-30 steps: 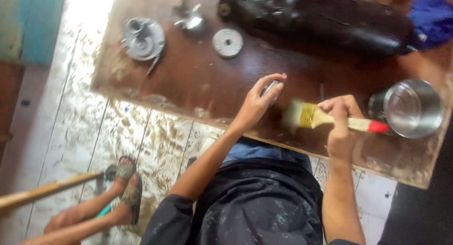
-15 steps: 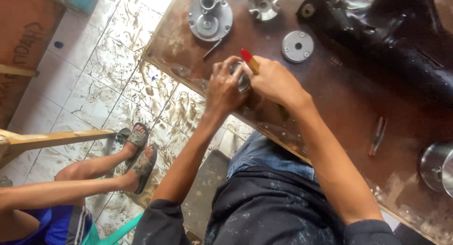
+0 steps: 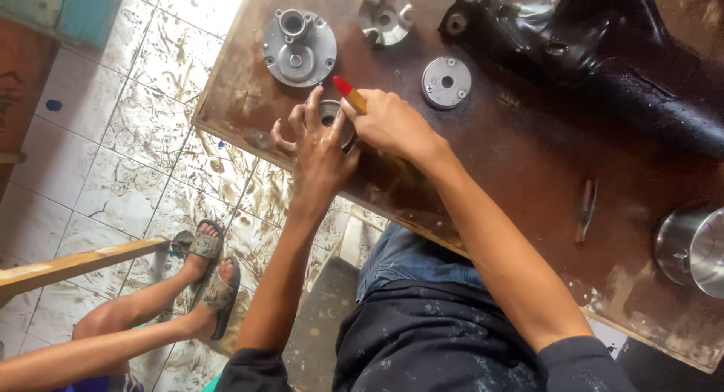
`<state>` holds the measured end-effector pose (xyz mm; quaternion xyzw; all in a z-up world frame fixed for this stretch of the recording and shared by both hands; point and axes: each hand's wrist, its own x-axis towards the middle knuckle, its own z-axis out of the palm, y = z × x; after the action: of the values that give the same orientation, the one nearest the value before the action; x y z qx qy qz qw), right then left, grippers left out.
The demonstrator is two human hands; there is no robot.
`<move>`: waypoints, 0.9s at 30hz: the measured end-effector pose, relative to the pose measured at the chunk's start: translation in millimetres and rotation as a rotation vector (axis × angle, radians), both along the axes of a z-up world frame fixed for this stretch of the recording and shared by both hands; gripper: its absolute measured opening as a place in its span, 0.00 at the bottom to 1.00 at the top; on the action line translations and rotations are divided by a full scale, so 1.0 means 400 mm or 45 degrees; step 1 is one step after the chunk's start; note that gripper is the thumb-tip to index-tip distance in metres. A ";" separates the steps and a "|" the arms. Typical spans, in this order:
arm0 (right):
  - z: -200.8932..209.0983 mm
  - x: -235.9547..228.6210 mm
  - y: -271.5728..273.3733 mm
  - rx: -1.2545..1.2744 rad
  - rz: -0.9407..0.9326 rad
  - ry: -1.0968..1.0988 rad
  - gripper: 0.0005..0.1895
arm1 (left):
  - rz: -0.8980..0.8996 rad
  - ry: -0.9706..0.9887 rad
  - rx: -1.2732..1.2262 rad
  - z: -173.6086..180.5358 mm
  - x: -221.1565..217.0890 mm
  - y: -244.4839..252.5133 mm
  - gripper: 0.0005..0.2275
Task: The person paints several small, round metal parts using a yellow brush dipped in a metal container. They handle the parts one by one, rotating them to apply the substance to the surfaces and edges, and place them back on the workbench after painting.
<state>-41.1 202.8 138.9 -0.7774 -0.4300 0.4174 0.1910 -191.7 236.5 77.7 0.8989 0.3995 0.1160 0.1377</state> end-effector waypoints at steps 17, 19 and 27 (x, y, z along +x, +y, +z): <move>0.100 0.236 -0.278 0.185 -0.583 -0.136 0.19 | -0.272 -0.219 0.215 -0.066 0.344 -0.113 0.23; 0.088 0.245 -0.304 0.215 -0.644 -0.118 0.19 | -0.294 -0.181 0.262 -0.072 0.360 -0.111 0.26; 0.118 0.279 -0.517 0.483 -0.808 0.154 0.30 | -0.437 -0.336 -0.098 -0.047 0.394 -0.240 0.23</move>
<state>70.7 -3.8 186.2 -0.7966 -0.2254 0.2956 0.4767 -34.3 140.4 59.1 0.9248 0.2234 0.1922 0.2407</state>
